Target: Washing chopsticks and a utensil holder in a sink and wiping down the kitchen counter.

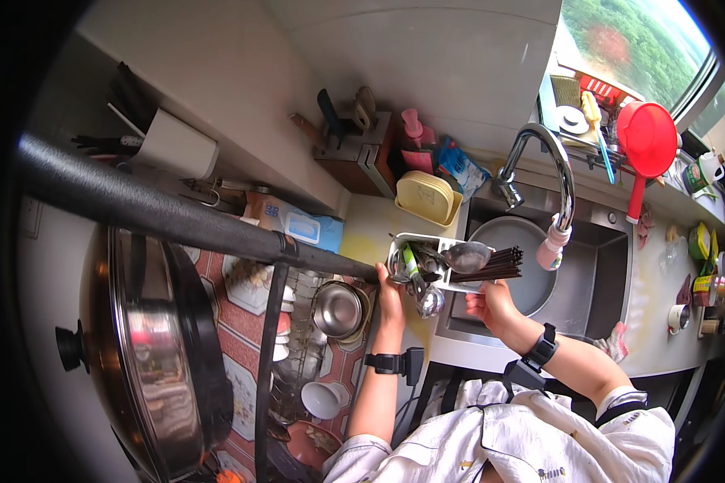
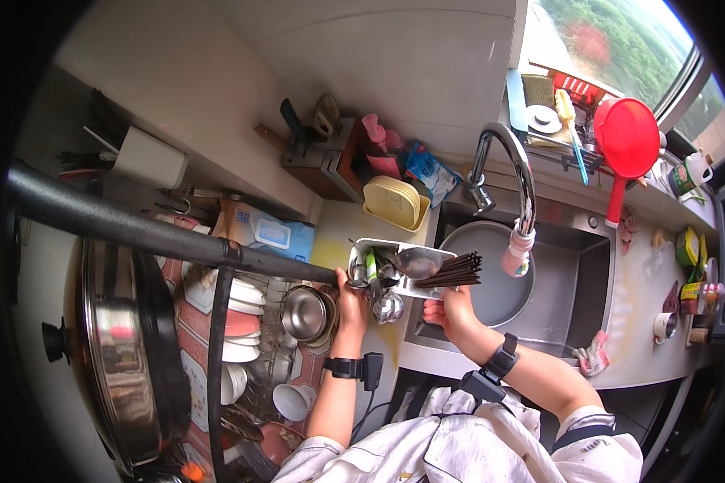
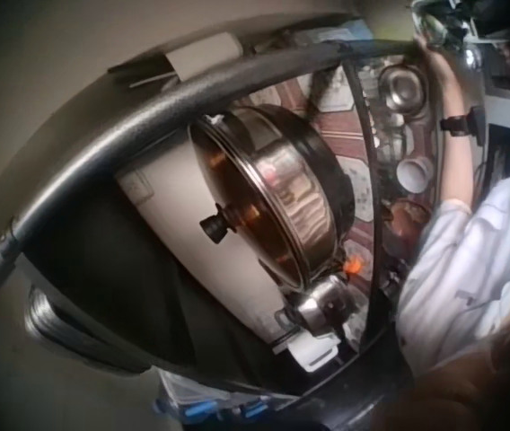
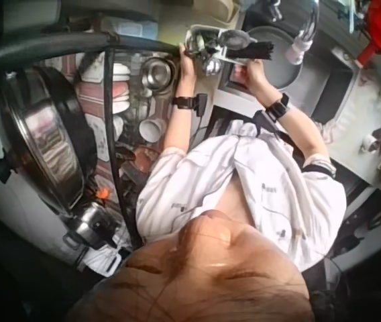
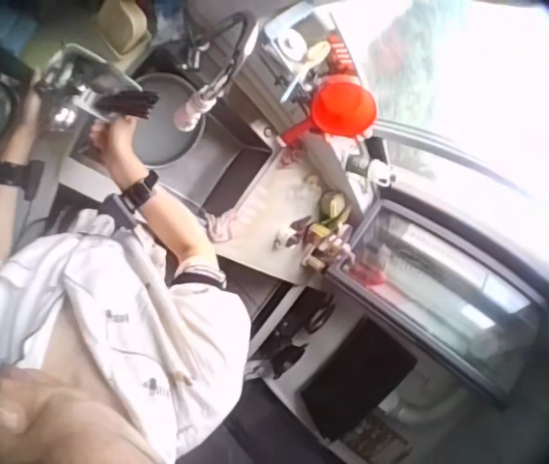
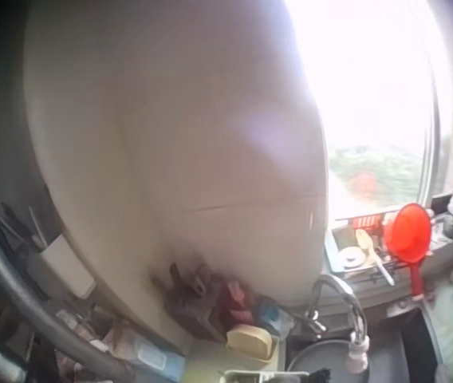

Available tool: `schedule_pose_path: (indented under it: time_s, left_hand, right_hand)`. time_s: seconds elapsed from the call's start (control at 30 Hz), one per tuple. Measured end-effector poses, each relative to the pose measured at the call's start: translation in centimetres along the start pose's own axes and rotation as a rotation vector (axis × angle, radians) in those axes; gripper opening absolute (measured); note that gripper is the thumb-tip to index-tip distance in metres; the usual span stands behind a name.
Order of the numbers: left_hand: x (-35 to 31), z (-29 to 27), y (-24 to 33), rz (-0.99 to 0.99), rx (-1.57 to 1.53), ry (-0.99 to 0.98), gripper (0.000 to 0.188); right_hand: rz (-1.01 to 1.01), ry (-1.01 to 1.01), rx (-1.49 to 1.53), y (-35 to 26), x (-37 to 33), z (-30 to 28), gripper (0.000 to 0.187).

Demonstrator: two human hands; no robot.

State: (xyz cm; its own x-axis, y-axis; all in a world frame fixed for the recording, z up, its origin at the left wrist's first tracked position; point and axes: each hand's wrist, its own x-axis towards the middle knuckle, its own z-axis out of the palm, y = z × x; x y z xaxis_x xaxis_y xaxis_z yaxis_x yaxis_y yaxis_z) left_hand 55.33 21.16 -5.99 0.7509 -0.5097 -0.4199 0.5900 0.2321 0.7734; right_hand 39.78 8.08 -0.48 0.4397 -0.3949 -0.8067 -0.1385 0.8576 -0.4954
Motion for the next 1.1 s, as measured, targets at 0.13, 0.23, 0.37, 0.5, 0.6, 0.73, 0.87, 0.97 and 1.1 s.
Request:
schedule_pose_path:
  time_s: [0.13,0.23,0.37,0.5,0.6,0.73,0.87,0.97,1.1]
  left_hand:
    - [1.3,0.6,-0.2,0.038,-0.11,-0.004,0.063]
    - [1.7,0.3,-0.6,0.004,-0.183,0.082,0.065]
    - [1.6,-0.7,-3.2,0.153,-0.065,0.108,0.066]
    - [-1.3,-2.5,-5.9,0.035,0.227,-0.055,0.079]
    - [-4.5,-4.3,-7.4,0.076,0.458,-0.029,0.071]
    - [-7.4,-5.4,-7.2,0.098,0.841,-0.018,0.063]
    - [-8.8,-7.8,-7.6,0.084,1.111,0.017,0.068]
    - [-9.0,-9.7,-8.5,0.14,1.313,-0.02,0.07]
    - [-9.0,-9.0,-8.1,0.157,1.63,-0.177,0.075]
  right_hand:
    - [-0.02,0.008,-0.003,-0.1,2.3,2.0,0.04]
    - [-0.018,0.024,0.007,0.2,3.9,3.4,0.034]
    - [-0.027,-0.098,0.054,0.8,6.1,6.4,0.03]
    - [-0.025,-0.09,0.011,0.1,6.9,10.3,0.008]
    - [0.041,-0.205,-0.025,0.8,8.5,12.2,0.027]
    - [0.059,-0.277,-0.021,0.8,10.0,14.0,0.036]
    - [0.01,-0.21,-0.131,0.9,9.8,16.0,0.048]
    - [0.019,-0.139,-0.255,-0.6,8.9,16.6,0.03]
    - [-0.029,-0.238,-0.429,-2.0,11.0,15.3,0.05]
